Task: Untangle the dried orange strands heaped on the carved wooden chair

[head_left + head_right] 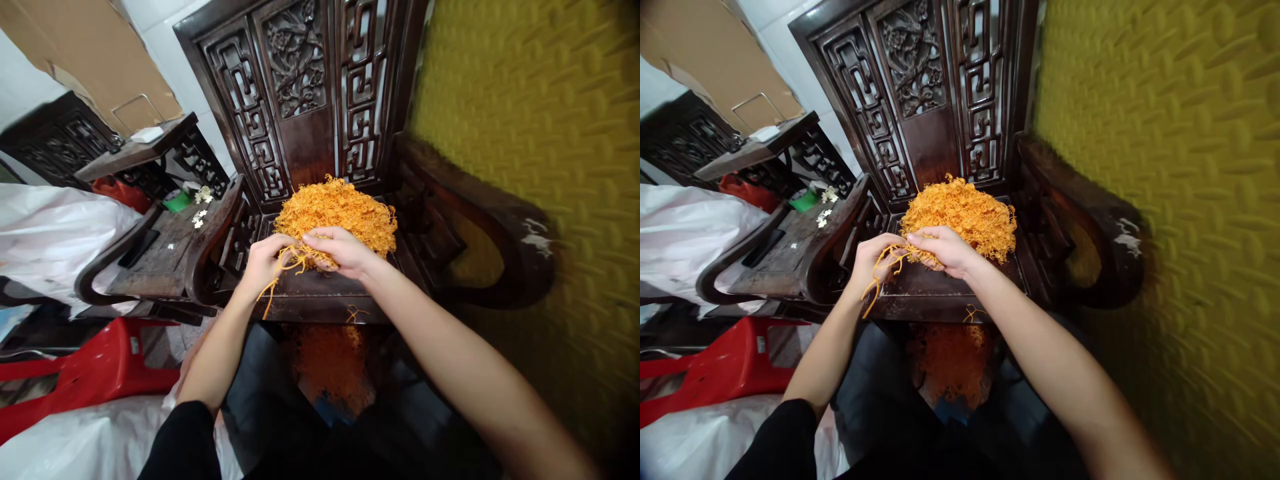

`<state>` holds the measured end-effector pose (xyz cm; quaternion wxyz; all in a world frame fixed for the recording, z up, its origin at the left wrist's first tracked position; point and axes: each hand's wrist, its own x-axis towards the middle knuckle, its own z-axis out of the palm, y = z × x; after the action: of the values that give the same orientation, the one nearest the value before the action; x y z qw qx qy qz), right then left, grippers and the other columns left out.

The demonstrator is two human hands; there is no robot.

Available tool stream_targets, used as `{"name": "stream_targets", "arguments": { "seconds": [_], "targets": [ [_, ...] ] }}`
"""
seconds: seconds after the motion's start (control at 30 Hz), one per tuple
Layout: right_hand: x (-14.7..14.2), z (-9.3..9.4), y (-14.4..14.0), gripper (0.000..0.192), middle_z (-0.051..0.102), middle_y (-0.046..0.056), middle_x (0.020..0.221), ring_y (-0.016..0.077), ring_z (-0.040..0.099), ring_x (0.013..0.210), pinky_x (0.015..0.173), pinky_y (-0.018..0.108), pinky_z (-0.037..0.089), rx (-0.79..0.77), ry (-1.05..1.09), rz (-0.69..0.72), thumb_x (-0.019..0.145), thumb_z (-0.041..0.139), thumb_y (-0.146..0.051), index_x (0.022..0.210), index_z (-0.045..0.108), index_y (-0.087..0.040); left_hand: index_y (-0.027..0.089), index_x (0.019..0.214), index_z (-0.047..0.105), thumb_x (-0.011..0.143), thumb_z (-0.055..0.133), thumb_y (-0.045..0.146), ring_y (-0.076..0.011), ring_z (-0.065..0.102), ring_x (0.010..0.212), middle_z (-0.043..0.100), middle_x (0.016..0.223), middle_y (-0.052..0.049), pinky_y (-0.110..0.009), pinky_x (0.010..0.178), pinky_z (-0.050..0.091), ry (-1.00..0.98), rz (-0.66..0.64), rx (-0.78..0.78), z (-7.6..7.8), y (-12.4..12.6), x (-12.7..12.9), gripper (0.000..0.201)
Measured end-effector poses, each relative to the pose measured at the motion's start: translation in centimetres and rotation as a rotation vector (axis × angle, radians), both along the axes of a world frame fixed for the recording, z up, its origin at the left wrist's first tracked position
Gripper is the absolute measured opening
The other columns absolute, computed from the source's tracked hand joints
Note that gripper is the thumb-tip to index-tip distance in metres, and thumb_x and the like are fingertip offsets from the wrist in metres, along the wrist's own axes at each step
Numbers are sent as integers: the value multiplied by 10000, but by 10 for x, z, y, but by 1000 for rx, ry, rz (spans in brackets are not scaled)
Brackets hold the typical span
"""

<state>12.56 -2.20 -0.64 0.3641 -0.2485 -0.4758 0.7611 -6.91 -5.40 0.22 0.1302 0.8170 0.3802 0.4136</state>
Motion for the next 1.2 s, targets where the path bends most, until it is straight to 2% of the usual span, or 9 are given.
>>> {"name": "stream_targets", "arguments": {
  "seconds": [0.13, 0.23, 0.33, 0.43, 0.57, 0.7, 0.87, 1.07, 1.2],
  "targets": [
    [10, 7, -2, 404, 525, -39, 540, 65, 370, 428, 385, 223, 206, 70, -154, -191, 661, 861, -503, 727, 654, -162, 188, 833, 707, 847, 619, 130, -178, 649, 800, 702, 834, -52, -311, 777, 520, 146, 246, 21, -2, 13, -22, 106],
    [29, 16, 3, 378, 558, -24, 583, 70, 393, 440, 395, 226, 219, 75, -130, -343, 674, 859, -476, 733, 636, -178, 182, 762, 677, 779, 699, 179, -166, 625, 702, 668, 737, -30, -303, 706, 528, -144, 466, -94, -8, 27, -45, 27],
    [41, 17, 9, 395, 680, 22, 760, 83, 461, 459, 383, 219, 198, 31, -53, -344, 695, 839, -503, 817, 622, -195, 175, 821, 651, 745, 789, 317, -135, 628, 647, 679, 758, -18, -274, 644, 546, -657, 348, -351, -14, 33, -51, 213],
    [38, 10, 11, 374, 735, 57, 915, 94, 517, 510, 387, 210, 221, 19, -26, -276, 705, 835, -481, 808, 617, -195, 186, 887, 646, 697, 853, 359, -121, 653, 721, 695, 872, -25, -267, 693, 580, -871, 164, -499, -16, 29, -37, 330],
    [29, 3, 11, 280, 688, 27, 766, 107, 537, 586, 471, 221, 366, 75, -1, -320, 714, 840, -373, 903, 737, -194, 213, 908, 647, 713, 851, 369, -110, 651, 776, 667, 946, -18, -269, 728, 595, -866, 42, -536, -13, 22, -17, 324],
    [22, 3, 5, 438, 667, 29, 708, 174, 602, 642, 560, 309, 479, 261, -219, -272, 782, 784, -493, 1119, 769, -214, 189, 799, 626, 651, 894, 344, -120, 659, 811, 663, 967, -26, -276, 745, 572, -851, 22, -485, -13, 20, -6, 343],
    [7, 1, -10, 668, 678, 113, 1311, 320, 614, 1225, 1057, 457, 457, 671, -459, -369, 725, 835, -522, 1306, 686, -227, 168, 713, 661, 634, 908, 324, -152, 665, 824, 689, 855, -39, -297, 754, 545, -743, 75, -373, -17, 18, 8, 303],
    [1, 1, -18, 386, 750, 109, 1096, 267, 681, 963, 857, 377, 471, 1020, -818, -349, 1005, 495, -482, 1135, 742, -215, 187, 776, 753, 751, 836, 366, -181, 692, 813, 737, 851, -59, -334, 768, 551, -493, 129, -162, -15, 8, 15, 199],
    [12, -4, -7, 342, 743, 96, 922, 239, 648, 822, 772, 365, 439, 1078, -872, -340, 999, 492, -389, 913, 768, -205, 195, 802, 778, 784, 811, 333, -183, 696, 787, 744, 831, -50, -327, 746, 547, -356, 230, -47, -3, 1, 0, 143]
  ]
}}
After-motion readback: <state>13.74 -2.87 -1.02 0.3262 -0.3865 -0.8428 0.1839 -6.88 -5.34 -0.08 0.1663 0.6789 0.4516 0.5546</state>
